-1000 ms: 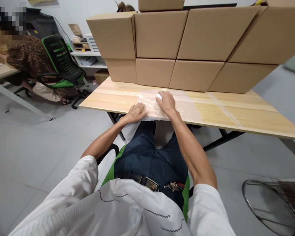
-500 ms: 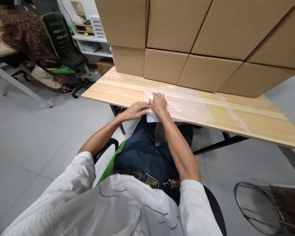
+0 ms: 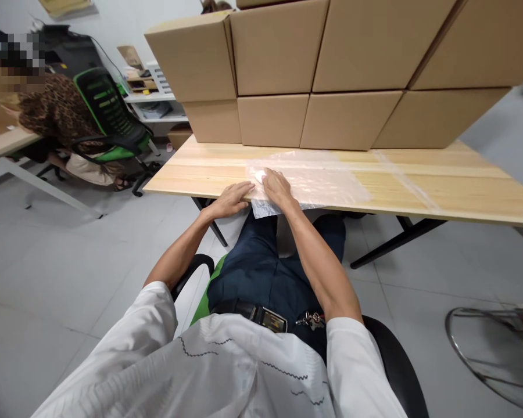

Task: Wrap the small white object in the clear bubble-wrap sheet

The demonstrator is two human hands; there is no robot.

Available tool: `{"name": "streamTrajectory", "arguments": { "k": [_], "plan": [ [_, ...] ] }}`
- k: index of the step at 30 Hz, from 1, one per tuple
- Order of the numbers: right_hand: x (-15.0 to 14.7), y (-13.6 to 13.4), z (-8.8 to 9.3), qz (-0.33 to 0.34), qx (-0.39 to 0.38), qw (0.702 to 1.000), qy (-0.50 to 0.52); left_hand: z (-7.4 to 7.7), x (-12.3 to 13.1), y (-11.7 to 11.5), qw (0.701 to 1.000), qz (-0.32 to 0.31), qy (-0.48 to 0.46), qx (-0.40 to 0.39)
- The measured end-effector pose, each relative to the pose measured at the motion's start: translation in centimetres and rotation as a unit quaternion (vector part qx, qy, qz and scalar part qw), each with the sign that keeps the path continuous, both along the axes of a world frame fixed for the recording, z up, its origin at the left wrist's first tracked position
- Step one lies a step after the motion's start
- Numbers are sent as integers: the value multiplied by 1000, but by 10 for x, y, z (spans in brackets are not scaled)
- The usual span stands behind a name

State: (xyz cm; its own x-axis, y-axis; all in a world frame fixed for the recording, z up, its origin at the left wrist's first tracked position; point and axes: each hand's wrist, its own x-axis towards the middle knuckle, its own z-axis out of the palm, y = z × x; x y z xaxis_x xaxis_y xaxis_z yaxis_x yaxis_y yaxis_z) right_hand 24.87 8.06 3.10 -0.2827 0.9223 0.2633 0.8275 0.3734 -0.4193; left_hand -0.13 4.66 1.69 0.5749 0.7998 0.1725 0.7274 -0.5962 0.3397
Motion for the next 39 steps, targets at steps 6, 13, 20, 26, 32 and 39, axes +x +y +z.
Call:
{"name": "streamTrajectory", "arguments": {
  "k": [6, 13, 20, 26, 32, 39],
  "plan": [
    [-3, -5, 7, -6, -8, 1000, -3, 2, 11, -2, 1000, 14, -1, 20],
    [-7, -14, 18, -35, -19, 999, -4, 3, 29, 15, 998, 18, -39, 48],
    [-13, -15, 25, -58, -27, 998, -29, 6, 36, 17, 995, 77, -25, 60],
    [-17, -14, 25, -89, -24, 995, -30, 9, 40, 8, 989, 123, -17, 74],
    [-15, -19, 21, -119, -22, 993, -9, 3, 41, 5, 989, 117, -30, 88],
    [-9, -23, 14, -99, -6, 995, 19, -8, 37, 14, 987, 87, -96, 91]
  ]
}}
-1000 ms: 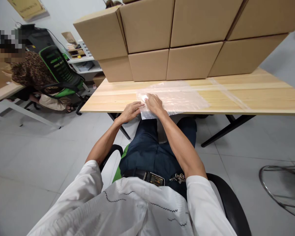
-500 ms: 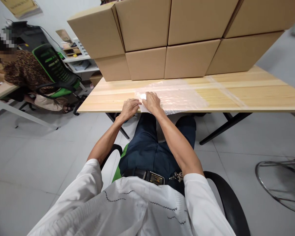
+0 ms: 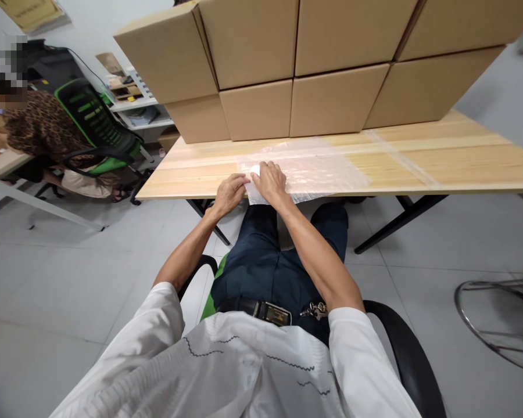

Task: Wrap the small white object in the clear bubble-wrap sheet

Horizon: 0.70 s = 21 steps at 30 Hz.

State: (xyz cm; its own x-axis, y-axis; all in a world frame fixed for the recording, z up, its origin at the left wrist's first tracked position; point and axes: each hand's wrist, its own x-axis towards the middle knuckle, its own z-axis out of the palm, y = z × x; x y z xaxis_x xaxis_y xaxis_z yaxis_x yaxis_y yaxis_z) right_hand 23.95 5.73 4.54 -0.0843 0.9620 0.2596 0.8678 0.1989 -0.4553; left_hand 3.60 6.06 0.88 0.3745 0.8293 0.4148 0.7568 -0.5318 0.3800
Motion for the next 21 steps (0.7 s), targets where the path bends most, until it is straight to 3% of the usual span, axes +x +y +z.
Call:
{"name": "streamTrajectory", "arguments": {
  "k": [12, 21],
  "plan": [
    [18, 13, 13, 37, -36, 998, -20, 11, 6, 12, 997, -46, -44, 35],
    [38, 27, 11, 75, -38, 996, 41, 23, 24, 30, 995, -103, -1, 19]
  ]
}}
